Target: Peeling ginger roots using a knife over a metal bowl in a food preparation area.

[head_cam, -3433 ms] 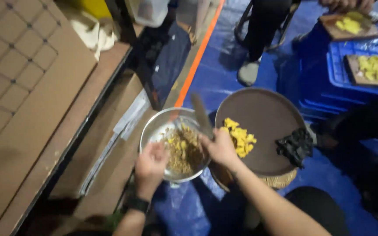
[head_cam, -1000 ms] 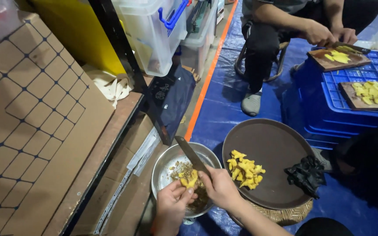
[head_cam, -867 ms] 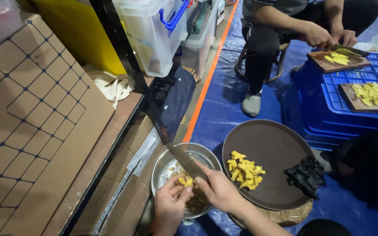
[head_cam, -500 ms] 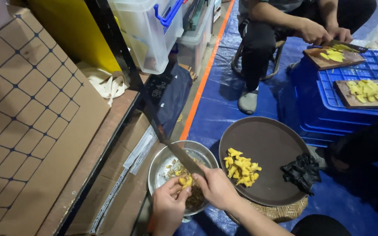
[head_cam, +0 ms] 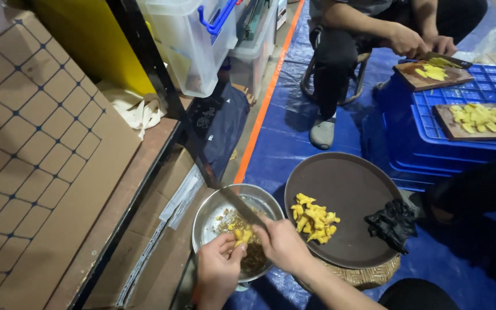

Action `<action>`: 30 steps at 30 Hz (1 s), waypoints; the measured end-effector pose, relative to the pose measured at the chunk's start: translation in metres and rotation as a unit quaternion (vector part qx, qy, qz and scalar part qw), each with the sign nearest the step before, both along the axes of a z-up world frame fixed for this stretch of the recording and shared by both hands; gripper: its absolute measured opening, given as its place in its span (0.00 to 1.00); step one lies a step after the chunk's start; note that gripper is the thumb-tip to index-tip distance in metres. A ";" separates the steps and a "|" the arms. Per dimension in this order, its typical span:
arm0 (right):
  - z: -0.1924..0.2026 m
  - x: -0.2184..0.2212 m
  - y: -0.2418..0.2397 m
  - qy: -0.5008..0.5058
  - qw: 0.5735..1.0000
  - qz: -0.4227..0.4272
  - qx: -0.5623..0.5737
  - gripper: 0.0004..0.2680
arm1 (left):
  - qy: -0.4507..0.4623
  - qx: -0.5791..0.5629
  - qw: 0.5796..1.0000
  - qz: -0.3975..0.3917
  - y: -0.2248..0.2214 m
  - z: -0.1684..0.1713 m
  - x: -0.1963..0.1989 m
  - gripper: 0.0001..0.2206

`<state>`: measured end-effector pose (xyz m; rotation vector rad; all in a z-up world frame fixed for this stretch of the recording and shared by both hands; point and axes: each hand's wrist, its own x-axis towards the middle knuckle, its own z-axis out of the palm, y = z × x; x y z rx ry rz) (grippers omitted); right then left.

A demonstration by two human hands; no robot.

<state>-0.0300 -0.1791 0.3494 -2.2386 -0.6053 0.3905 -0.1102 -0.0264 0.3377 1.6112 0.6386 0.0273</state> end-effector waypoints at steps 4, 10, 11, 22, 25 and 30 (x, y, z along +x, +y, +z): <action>-0.012 0.011 -0.008 0.006 0.996 -0.084 0.012 0.09 | 0.004 0.032 0.999 -0.011 0.009 0.010 0.003 0.10; 0.021 -0.005 -0.014 0.030 0.997 0.031 0.064 0.12 | -0.018 -0.050 0.999 -0.009 0.002 0.011 0.004 0.19; 0.023 -0.007 -0.015 0.002 0.993 0.055 0.109 0.19 | -0.025 -0.088 0.996 0.009 0.000 0.003 0.004 0.26; 0.022 -0.005 -0.017 0.036 0.995 0.003 0.097 0.16 | -0.007 -0.236 0.971 0.027 -0.002 0.006 0.010 0.21; 0.029 -0.009 -0.017 0.051 0.994 0.037 0.084 0.24 | -0.027 -0.252 0.967 0.003 -0.005 -0.006 0.010 0.18; 0.038 -0.007 -0.021 0.054 0.993 0.072 0.070 0.27 | -0.064 -0.224 0.972 -0.032 -0.004 -0.005 0.008 0.17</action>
